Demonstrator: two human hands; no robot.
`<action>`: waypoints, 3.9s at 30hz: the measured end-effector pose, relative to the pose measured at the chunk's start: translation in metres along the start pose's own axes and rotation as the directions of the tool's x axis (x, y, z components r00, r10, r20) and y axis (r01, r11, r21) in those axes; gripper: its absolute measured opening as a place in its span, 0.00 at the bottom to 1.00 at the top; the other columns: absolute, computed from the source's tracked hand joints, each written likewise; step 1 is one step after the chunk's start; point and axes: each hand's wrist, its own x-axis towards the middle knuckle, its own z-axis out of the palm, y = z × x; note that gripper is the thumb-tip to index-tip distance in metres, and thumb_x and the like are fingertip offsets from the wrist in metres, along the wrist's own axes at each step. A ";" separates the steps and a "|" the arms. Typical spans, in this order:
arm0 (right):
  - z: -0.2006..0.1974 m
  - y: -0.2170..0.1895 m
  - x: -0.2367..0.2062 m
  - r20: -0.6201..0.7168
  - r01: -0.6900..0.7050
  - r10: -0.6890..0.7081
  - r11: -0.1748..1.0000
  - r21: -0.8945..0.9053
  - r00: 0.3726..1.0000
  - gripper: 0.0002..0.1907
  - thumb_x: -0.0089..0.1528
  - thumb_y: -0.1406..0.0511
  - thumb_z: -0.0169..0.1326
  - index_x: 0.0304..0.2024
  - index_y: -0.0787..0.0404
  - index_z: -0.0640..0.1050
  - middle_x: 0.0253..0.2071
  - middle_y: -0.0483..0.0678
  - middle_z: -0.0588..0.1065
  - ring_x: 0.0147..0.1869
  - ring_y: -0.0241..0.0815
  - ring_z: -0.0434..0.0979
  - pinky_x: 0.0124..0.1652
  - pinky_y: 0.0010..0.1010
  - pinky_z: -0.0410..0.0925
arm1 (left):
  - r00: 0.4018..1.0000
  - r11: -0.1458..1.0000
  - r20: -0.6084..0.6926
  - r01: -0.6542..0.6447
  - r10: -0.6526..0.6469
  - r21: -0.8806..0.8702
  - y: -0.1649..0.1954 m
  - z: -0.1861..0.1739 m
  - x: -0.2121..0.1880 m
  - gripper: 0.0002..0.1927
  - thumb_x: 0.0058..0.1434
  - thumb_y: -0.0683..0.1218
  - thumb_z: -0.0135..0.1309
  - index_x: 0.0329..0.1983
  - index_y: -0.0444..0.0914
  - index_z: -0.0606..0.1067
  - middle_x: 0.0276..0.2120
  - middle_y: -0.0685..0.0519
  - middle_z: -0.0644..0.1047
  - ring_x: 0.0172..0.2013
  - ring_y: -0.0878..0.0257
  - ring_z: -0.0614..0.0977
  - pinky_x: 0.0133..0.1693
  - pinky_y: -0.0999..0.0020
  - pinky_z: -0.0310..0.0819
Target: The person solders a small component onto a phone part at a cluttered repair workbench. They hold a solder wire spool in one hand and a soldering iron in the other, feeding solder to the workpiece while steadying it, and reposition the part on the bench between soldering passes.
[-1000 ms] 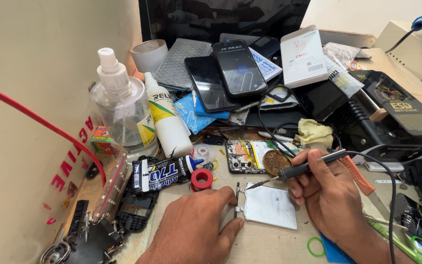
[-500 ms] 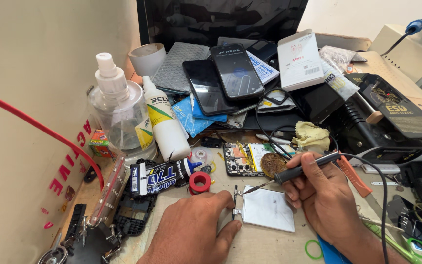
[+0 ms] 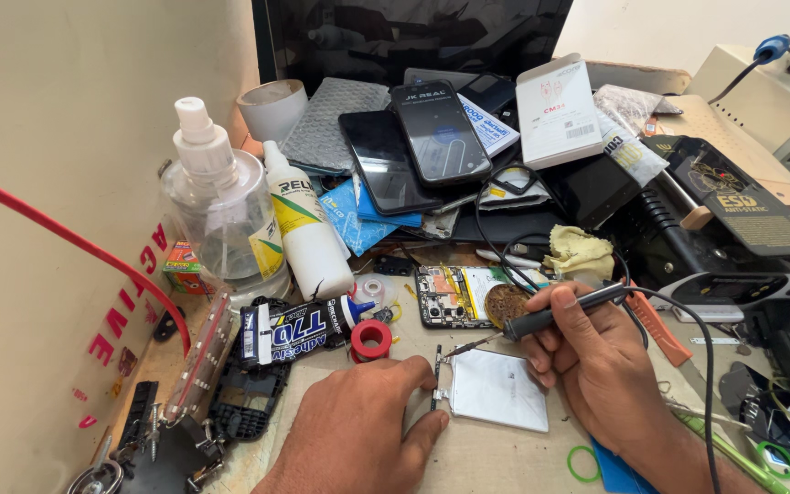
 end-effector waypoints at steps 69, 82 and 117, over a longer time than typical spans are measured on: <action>0.000 0.007 0.002 0.058 0.032 -0.031 0.999 -0.005 0.998 0.16 0.72 0.60 0.46 0.42 0.68 0.75 0.28 0.46 0.64 0.30 0.37 0.67 0.28 0.28 0.63 | 1.000 1.000 -0.011 0.029 -0.028 0.006 -0.004 0.001 0.001 0.16 0.57 0.54 0.60 0.47 0.44 0.78 0.35 0.46 0.82 0.42 0.49 0.84 0.45 0.51 0.76; -0.002 0.008 0.003 0.052 0.026 -0.026 1.000 0.008 0.998 0.16 0.71 0.60 0.46 0.42 0.67 0.75 0.28 0.46 0.64 0.30 0.38 0.67 0.28 0.28 0.63 | 0.999 1.000 -0.034 0.007 -0.007 0.002 -0.005 0.003 0.002 0.16 0.58 0.54 0.60 0.47 0.44 0.79 0.38 0.46 0.82 0.42 0.49 0.84 0.45 0.51 0.76; 0.002 0.007 0.003 0.026 0.004 -0.005 0.999 0.034 1.000 0.16 0.71 0.59 0.46 0.41 0.66 0.75 0.27 0.46 0.65 0.30 0.38 0.67 0.28 0.29 0.63 | 0.998 0.998 0.004 0.057 -0.057 -0.015 -0.003 -0.004 0.000 0.15 0.57 0.54 0.60 0.46 0.45 0.80 0.29 0.48 0.82 0.36 0.52 0.85 0.42 0.53 0.77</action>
